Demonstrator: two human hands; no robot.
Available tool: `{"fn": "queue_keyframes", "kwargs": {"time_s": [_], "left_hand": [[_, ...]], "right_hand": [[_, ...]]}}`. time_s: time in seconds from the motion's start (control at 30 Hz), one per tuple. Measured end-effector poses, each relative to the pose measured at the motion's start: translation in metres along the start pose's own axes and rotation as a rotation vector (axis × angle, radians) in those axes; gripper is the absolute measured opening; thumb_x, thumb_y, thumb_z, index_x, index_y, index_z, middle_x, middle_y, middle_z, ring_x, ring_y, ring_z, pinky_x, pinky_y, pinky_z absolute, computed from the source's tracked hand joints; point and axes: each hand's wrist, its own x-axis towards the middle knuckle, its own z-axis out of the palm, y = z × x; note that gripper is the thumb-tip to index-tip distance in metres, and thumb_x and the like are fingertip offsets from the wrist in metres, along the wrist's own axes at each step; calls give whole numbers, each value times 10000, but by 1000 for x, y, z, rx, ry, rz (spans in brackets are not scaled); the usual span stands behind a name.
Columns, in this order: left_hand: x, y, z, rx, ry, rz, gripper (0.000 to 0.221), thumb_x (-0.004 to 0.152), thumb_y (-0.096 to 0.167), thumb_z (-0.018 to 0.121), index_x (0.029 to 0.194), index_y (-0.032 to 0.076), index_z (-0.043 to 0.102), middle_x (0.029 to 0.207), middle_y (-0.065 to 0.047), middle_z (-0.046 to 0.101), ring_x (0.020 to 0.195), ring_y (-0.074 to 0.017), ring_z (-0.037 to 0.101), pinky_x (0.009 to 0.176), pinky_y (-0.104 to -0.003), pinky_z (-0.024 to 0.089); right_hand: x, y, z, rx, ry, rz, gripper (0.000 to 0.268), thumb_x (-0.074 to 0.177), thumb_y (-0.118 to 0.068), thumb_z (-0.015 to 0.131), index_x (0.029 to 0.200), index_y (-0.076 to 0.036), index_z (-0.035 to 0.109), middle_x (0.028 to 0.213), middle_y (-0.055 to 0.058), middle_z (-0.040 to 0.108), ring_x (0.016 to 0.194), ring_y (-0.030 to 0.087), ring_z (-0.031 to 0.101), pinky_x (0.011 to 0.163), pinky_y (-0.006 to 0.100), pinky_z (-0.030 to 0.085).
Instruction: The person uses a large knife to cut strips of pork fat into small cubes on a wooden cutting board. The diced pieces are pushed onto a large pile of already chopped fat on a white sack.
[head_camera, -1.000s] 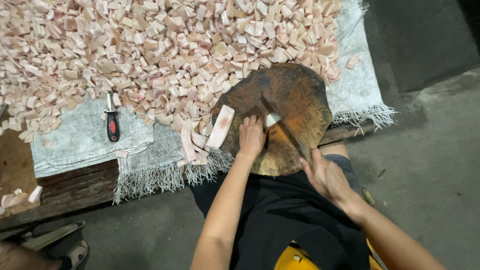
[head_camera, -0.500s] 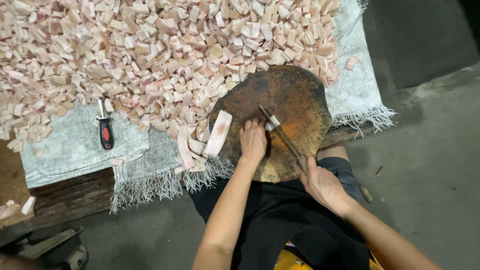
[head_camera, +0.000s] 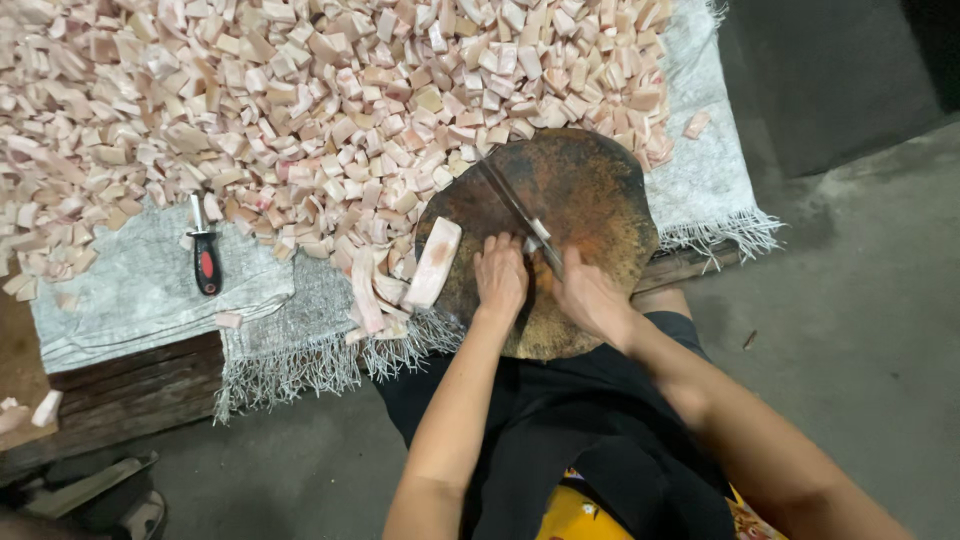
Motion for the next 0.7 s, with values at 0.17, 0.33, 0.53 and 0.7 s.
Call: {"fn": "queue_keyframes", "kwargs": {"time_s": [0.17, 0.33, 0.53, 0.7], "left_hand": [[1, -2, 2, 7, 2, -24, 283, 919, 103, 552, 1126, 90, 744, 1136, -82, 669, 1121, -312, 584, 917, -517, 471], [-6, 2, 1, -24, 28, -57, 311, 891, 124, 640, 1184, 90, 736, 1170, -100, 668, 1166, -323, 574, 950, -510, 468], [-22, -3, -25, -37, 58, -46, 618, 749, 212, 800, 1333, 66, 658, 1242, -132, 647, 1169, -365, 529, 899, -534, 440], [-30, -10, -21, -47, 79, -74, 452, 789, 153, 753, 1235, 88, 711, 1267, -143, 631, 1174, -394, 531, 920, -490, 503]], "right_hand": [[31, -14, 3, -50, 105, -90, 404, 962, -251, 602, 1150, 55, 418, 825, 355, 678, 778, 546, 667, 676, 606, 541], [-33, 18, -2, -77, 29, 24, 445, 995, -298, 573, 1256, 18, 401, 838, 356, 688, 801, 545, 671, 715, 609, 529], [-58, 32, -25, 110, 7, 38, 528, 952, -278, 575, 1345, -20, 334, 745, 325, 695, 752, 520, 686, 666, 585, 540], [-52, 16, -31, 13, 24, 51, 350, 978, -265, 559, 1185, -25, 411, 722, 310, 682, 683, 505, 694, 639, 588, 548]]}}
